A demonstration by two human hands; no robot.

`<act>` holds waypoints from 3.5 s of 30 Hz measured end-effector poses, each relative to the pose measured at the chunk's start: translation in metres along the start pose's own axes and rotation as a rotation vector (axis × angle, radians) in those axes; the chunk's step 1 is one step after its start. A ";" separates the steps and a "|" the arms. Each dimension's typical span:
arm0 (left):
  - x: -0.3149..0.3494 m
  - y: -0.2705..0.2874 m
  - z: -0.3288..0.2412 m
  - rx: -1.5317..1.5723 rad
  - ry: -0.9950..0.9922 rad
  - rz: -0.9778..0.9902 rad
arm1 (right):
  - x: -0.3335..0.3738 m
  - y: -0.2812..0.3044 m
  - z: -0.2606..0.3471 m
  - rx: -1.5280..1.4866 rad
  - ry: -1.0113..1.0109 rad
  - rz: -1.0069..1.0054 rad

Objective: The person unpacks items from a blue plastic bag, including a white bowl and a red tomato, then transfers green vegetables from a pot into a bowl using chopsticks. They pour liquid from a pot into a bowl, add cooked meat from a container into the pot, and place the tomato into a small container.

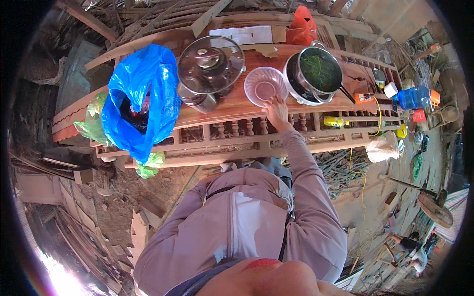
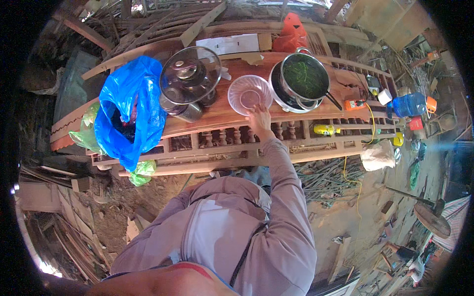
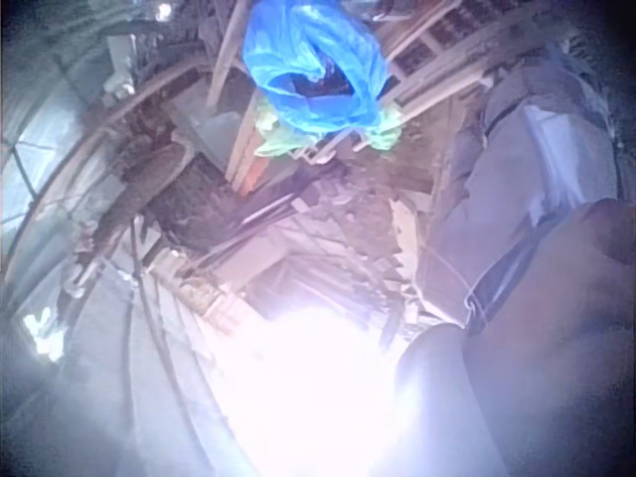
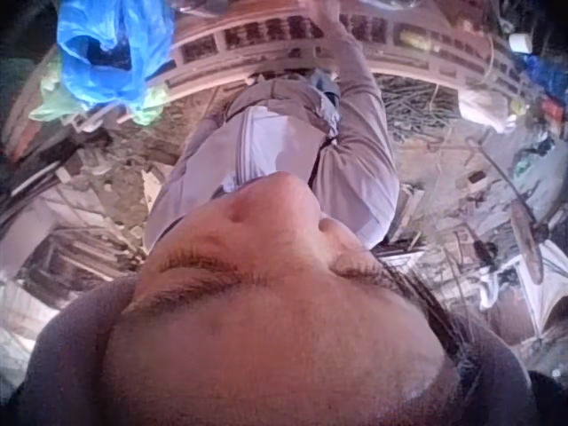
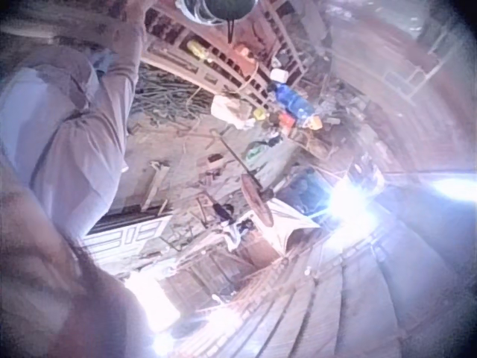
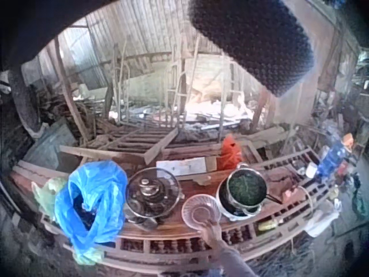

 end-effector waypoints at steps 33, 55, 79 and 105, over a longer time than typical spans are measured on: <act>-0.083 -0.088 -0.200 -0.326 -0.406 -0.445 | -0.077 0.231 -0.227 -0.861 -0.436 -0.013; -0.219 0.022 -0.248 0.953 -0.476 -0.314 | -0.092 0.138 -0.227 -1.170 -0.523 -0.189; -0.165 -0.002 -0.303 0.934 -0.567 -0.467 | -0.092 0.131 -0.251 -1.098 -0.699 -0.515; -0.047 -0.065 -0.432 0.487 -1.057 -0.581 | -0.022 0.190 -0.322 -1.614 -0.811 -0.713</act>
Point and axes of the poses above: each hand's wrist, its own x-axis away from the middle knuckle, its own y-axis out of the back of the hand, z = x × y, the point moved 8 cm from there along -x, towards the middle knuckle, and after that the axes turned 8 degrees about -y, right-handed, at the moved point
